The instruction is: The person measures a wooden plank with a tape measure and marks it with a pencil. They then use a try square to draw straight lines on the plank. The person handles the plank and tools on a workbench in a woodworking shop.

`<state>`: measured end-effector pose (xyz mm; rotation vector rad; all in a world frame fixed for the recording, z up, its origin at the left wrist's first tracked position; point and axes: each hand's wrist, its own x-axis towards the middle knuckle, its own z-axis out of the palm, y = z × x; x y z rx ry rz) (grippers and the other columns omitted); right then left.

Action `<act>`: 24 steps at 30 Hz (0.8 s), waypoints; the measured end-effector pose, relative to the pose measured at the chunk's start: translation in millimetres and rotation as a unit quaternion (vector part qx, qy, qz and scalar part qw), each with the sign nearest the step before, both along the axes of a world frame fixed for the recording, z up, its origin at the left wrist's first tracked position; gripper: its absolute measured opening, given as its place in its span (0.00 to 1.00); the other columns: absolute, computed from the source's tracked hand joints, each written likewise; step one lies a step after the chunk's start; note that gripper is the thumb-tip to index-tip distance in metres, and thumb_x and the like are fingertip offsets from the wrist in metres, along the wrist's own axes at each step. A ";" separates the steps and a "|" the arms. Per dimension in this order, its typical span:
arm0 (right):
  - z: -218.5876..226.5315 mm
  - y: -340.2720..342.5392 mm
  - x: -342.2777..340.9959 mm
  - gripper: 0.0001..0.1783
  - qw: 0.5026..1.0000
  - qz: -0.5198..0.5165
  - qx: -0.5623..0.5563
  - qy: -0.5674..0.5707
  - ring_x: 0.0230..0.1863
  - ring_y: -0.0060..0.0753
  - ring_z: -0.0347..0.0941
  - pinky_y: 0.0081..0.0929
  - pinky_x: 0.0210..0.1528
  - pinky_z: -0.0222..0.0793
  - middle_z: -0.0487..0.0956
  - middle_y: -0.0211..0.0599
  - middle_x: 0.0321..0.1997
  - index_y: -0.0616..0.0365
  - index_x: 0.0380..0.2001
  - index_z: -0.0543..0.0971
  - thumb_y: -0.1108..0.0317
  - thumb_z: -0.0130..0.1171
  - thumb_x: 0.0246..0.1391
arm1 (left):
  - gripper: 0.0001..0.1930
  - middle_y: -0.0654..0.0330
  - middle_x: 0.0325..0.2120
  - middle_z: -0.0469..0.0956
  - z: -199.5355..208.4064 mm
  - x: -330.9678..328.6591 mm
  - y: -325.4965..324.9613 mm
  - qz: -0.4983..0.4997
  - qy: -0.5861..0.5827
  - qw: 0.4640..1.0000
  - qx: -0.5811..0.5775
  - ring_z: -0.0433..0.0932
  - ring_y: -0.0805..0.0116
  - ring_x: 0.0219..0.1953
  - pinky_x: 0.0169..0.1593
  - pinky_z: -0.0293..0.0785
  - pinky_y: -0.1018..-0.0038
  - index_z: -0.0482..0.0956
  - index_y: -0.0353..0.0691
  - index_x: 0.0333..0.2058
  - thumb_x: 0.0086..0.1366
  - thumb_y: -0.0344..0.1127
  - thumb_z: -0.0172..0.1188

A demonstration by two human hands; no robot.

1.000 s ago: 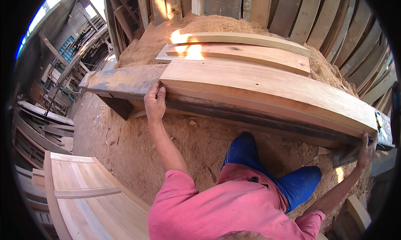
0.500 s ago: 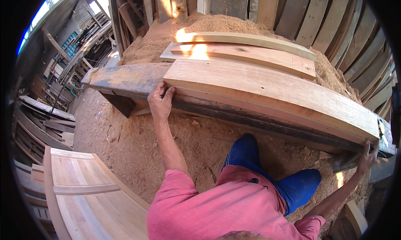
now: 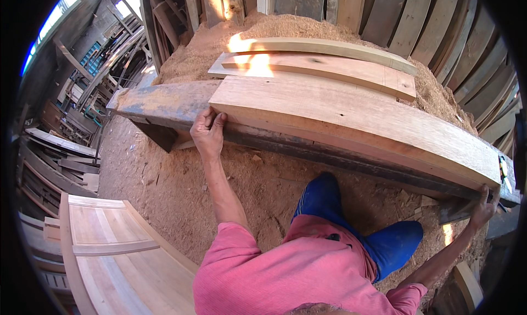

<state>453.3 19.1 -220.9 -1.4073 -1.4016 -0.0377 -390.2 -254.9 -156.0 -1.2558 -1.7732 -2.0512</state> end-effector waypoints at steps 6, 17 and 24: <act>36.7 -25.9 -40.0 0.28 0.991 -0.046 -0.016 -0.121 0.52 0.51 0.84 0.48 0.61 0.75 0.88 0.53 0.52 0.67 0.62 0.82 0.59 0.71 0.67 | 0.18 0.54 0.40 0.91 17.1 -11.2 -13.2 0.213 0.131 0.939 -0.235 0.85 0.66 0.41 0.50 0.81 0.67 0.86 0.27 0.53 0.72 0.35 0.73; 81.2 -55.1 -88.7 0.42 0.996 0.068 -0.032 0.050 0.68 0.45 0.77 0.40 0.74 0.67 0.82 0.53 0.66 0.69 0.70 0.76 0.55 0.76 0.61 | 0.27 0.50 0.58 0.85 -3.6 -51.6 -4.3 -0.019 -0.013 0.990 -0.138 0.81 0.69 0.57 0.65 0.75 0.70 0.75 0.21 0.67 0.80 0.37 0.66; 75.8 -57.2 -79.5 0.43 0.994 0.095 -0.020 0.055 0.68 0.45 0.77 0.40 0.73 0.69 0.83 0.53 0.66 0.68 0.71 0.76 0.51 0.77 0.61 | 0.28 0.51 0.58 0.86 -3.9 -35.7 -31.6 0.028 -0.021 0.992 -0.125 0.81 0.67 0.57 0.65 0.74 0.71 0.77 0.23 0.67 0.78 0.38 0.68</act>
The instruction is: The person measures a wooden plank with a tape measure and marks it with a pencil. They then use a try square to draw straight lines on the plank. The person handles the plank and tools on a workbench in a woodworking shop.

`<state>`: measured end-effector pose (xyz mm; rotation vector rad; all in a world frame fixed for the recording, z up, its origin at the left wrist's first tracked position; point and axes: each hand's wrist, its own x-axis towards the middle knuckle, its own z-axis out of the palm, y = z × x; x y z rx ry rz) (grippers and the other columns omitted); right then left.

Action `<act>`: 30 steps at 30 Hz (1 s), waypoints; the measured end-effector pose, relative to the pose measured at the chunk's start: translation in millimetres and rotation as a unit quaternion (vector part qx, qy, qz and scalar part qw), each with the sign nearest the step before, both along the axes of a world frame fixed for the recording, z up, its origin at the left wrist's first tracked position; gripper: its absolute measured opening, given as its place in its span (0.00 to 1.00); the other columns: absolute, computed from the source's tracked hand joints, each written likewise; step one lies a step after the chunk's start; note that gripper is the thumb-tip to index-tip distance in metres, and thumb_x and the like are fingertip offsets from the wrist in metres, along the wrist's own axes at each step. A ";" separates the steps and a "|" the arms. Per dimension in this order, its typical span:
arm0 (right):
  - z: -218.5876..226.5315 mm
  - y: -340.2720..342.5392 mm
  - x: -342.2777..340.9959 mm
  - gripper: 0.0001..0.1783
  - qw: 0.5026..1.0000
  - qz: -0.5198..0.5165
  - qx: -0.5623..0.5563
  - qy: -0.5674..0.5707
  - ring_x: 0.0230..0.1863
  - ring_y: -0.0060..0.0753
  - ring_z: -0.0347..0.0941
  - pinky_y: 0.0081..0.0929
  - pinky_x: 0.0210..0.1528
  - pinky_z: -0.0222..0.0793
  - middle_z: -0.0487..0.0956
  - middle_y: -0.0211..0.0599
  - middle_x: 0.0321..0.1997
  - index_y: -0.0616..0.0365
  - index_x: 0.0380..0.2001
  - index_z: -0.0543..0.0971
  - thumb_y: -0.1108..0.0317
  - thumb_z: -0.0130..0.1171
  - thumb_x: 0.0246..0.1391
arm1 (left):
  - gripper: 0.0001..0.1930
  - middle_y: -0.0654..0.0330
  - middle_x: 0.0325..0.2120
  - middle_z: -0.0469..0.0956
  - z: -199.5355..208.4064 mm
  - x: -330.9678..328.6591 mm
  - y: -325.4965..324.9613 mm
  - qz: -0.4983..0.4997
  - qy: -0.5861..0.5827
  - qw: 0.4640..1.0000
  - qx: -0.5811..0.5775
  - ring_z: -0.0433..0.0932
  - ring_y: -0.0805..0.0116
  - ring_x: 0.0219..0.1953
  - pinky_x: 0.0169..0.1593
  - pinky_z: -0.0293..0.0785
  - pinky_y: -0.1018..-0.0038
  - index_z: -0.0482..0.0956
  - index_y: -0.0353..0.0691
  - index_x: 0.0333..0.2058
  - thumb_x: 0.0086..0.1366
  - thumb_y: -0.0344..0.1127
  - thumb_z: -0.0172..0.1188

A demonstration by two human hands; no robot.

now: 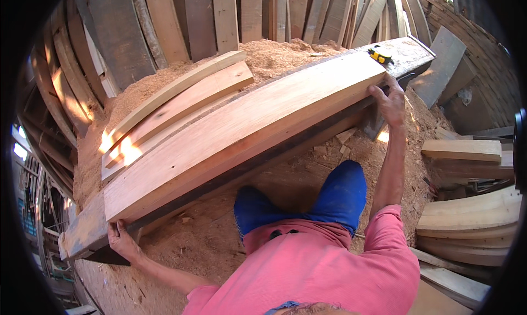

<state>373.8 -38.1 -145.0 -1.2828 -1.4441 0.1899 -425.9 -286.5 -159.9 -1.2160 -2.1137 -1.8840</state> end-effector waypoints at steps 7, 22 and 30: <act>-4.8 -5.4 -2.4 0.48 0.999 -0.041 -0.031 -0.011 0.73 0.51 0.75 0.43 0.76 0.66 0.81 0.59 0.70 0.70 0.72 0.74 0.48 0.78 0.60 | 0.25 0.51 0.54 0.87 7.9 9.8 -2.5 0.021 0.035 0.997 -0.062 0.82 0.66 0.54 0.63 0.75 0.69 0.80 0.23 0.62 0.79 0.41 0.67; -10.2 0.7 -8.5 0.40 0.997 -0.015 0.021 0.076 0.63 0.40 0.81 0.37 0.69 0.73 0.88 0.48 0.60 0.65 0.66 0.82 0.56 0.83 0.55 | 0.21 0.49 0.56 0.86 9.9 22.4 -0.5 0.062 0.054 0.994 -0.069 0.81 0.66 0.56 0.64 0.75 0.69 0.78 0.21 0.63 0.82 0.33 0.62; -15.6 5.2 10.2 0.33 0.999 -0.046 -0.003 0.009 0.52 0.33 0.81 0.37 0.59 0.76 0.88 0.40 0.51 0.66 0.62 0.84 0.62 0.80 0.56 | 0.21 0.49 0.50 0.87 25.3 53.2 3.9 0.117 0.044 0.988 -0.092 0.84 0.65 0.51 0.59 0.80 0.66 0.78 0.23 0.63 0.81 0.34 0.62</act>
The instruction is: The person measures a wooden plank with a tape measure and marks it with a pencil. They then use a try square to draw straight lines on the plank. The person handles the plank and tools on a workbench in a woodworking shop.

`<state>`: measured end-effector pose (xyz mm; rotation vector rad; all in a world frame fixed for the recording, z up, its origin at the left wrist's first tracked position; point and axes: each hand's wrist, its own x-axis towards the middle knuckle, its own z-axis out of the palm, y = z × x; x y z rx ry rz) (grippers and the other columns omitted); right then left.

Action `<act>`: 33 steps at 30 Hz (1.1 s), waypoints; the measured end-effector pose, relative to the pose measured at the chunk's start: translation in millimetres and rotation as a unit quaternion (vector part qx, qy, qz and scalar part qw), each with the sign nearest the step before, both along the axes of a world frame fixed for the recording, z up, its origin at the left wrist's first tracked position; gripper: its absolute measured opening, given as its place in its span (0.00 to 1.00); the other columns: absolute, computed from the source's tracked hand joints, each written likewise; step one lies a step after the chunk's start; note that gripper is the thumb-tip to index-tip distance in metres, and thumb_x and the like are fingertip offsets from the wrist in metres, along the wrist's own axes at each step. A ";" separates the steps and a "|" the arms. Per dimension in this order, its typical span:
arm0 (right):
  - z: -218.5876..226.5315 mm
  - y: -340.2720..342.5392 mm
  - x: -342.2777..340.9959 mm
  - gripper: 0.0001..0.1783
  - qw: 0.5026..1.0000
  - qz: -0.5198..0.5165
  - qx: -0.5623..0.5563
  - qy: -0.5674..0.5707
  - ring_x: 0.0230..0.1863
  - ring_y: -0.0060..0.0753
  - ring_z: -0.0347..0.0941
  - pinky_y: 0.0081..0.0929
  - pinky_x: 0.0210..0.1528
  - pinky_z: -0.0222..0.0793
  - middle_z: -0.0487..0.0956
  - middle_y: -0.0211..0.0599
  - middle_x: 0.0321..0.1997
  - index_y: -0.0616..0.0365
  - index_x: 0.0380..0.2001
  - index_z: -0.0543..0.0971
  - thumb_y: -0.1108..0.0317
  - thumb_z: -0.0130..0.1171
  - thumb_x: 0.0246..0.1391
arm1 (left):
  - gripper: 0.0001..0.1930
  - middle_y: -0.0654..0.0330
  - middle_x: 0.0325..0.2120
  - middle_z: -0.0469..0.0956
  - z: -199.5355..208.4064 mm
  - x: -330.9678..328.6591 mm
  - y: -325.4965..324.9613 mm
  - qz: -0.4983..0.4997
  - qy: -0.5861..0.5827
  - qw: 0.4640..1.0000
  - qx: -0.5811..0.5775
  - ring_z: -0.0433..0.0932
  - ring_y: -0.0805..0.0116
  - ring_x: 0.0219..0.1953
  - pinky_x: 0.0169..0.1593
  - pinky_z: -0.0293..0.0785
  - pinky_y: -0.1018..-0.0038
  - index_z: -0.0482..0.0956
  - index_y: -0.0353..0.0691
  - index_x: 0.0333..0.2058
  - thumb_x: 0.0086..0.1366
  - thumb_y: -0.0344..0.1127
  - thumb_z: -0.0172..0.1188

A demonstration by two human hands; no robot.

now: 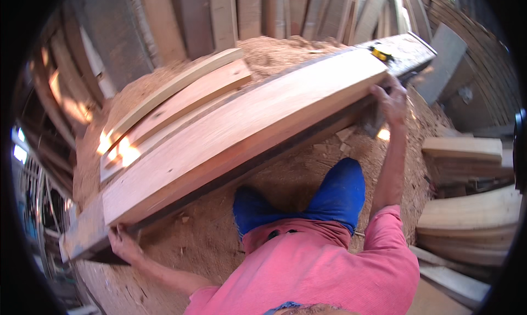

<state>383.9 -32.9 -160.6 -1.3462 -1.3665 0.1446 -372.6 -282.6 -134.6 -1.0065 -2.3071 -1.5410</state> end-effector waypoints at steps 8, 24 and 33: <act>-44.0 31.3 72.9 0.34 0.996 0.055 -0.064 0.019 0.68 0.41 0.75 0.40 0.71 0.71 0.79 0.47 0.72 0.64 0.74 0.74 0.52 0.61 0.77 | 0.15 0.51 0.42 0.89 -3.7 24.2 -12.0 0.044 0.072 0.996 0.039 0.86 0.64 0.44 0.51 0.81 0.66 0.86 0.29 0.53 0.73 0.33 0.69; -8.7 54.9 23.7 0.30 0.970 -0.074 -0.060 0.224 0.77 0.51 0.69 0.45 0.73 0.75 0.66 0.49 0.83 0.59 0.82 0.62 0.68 0.38 0.82 | 0.13 0.61 0.39 0.90 -30.9 18.4 1.9 -0.109 -0.036 0.962 0.247 0.85 0.77 0.44 0.49 0.82 0.76 0.87 0.30 0.50 0.74 0.34 0.73; -31.3 74.0 62.6 0.37 0.989 -0.081 -0.026 0.122 0.75 0.42 0.68 0.42 0.76 0.63 0.72 0.45 0.76 0.59 0.79 0.68 0.44 0.46 0.80 | 0.14 0.62 0.37 0.89 -38.3 20.5 10.6 -0.102 -0.048 0.947 0.300 0.84 0.79 0.42 0.47 0.82 0.79 0.87 0.29 0.48 0.72 0.33 0.75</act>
